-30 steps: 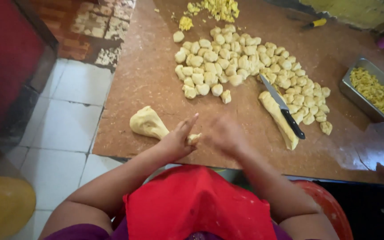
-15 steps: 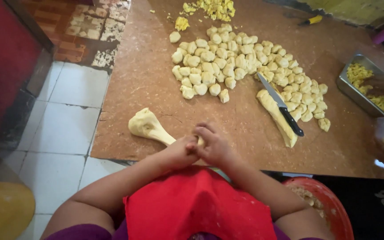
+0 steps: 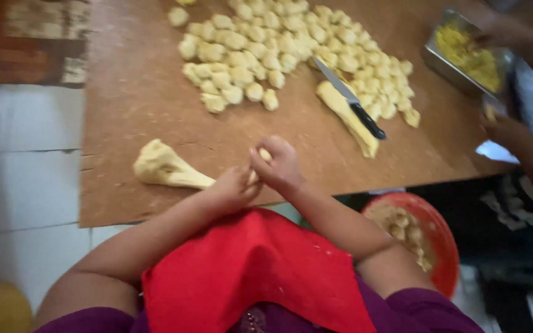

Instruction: Cutting long strips of dough into smaller portions and shaping them into uniform balls on a wooden table.

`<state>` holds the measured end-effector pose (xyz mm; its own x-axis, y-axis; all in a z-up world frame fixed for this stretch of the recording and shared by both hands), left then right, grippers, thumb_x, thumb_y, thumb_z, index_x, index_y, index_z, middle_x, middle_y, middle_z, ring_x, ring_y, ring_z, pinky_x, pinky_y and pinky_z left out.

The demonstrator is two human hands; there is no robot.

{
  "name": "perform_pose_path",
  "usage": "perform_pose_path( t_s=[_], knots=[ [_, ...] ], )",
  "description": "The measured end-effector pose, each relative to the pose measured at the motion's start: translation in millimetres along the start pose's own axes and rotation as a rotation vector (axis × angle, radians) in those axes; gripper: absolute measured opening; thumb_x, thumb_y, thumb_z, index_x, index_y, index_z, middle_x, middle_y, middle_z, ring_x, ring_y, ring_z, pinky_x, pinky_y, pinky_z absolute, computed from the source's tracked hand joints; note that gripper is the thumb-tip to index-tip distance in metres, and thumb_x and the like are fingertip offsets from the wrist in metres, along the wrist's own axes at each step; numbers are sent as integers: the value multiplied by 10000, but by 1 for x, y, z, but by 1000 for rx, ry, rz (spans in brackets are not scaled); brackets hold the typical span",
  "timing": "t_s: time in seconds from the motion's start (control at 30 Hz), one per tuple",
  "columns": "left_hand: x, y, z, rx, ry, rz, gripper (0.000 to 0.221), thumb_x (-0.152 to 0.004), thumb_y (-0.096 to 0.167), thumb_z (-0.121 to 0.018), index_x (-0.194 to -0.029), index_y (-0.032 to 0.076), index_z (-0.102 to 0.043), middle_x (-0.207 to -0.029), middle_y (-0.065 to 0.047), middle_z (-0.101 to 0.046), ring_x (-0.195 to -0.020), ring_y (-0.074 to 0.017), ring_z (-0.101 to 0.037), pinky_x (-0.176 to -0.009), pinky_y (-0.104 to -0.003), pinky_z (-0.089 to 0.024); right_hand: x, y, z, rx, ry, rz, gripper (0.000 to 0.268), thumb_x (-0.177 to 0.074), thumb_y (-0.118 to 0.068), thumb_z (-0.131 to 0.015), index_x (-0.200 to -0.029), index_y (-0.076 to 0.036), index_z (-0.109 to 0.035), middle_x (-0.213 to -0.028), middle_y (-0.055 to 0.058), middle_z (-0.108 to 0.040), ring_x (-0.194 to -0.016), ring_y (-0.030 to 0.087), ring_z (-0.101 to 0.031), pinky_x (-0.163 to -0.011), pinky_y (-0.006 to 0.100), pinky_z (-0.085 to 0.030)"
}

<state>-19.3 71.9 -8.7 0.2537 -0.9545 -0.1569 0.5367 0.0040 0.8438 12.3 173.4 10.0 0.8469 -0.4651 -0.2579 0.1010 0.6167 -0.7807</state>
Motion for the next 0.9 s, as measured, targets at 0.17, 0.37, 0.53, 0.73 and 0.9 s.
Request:
perform_pose_path(
  t_s=[0.17,0.37,0.53,0.73,0.9],
  knots=[
    [28,12,-21,18,-106,-78,226,-909,301,-640,-1071,146,-664,-929,-211,-692,-927,-453,-688,-789,-540,-561,10,24,-14,469,-87,57,335,-838,-410,-766,-915,-93,-688,-882,210,-623,-897,458,-651,-825,532,-523],
    [50,-66,45,-77,88,143,468,-812,182,-707,-1237,13,-607,-1078,-280,-622,-1099,-508,-609,-958,-572,-503,98,90,-45,430,-508,194,568,-917,-378,-653,-1440,-181,-550,-1435,147,-554,-1383,394,-470,-1144,512,-394],
    [47,-80,43,-131,-1,359,663,-836,218,-732,-1455,291,-507,-1469,-170,-396,-1224,-502,-596,-1052,-557,-518,6,94,37,564,-348,-336,469,-837,-611,-686,-902,-148,-710,-943,160,-733,-979,421,-706,-869,519,-565],
    [39,-48,47,10,136,251,1125,-755,126,-814,-1674,215,-171,-1546,-249,-397,-1429,-490,-403,-1168,-566,-376,-11,6,-20,158,-209,149,230,-933,-395,-697,-927,-194,-808,-930,154,-769,-869,420,-722,-784,456,-573],
    [37,-59,37,-173,155,45,315,-718,221,-790,-883,-19,-671,-889,-262,-658,-918,-503,-644,-821,-579,-514,12,-30,-55,-28,-193,351,336,-814,-190,-763,-1145,-248,-758,-1130,68,-685,-1047,310,-712,-888,406,-601]
  ],
)
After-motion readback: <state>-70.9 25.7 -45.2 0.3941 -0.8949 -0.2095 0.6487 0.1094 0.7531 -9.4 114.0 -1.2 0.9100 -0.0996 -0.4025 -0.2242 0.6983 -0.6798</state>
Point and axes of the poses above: each hand's wrist, its own x-axis away from the middle knuckle, its own z-axis out of the back of the hand, y = z × x, the point moved 10 cm from there along -x, towards the middle knuckle
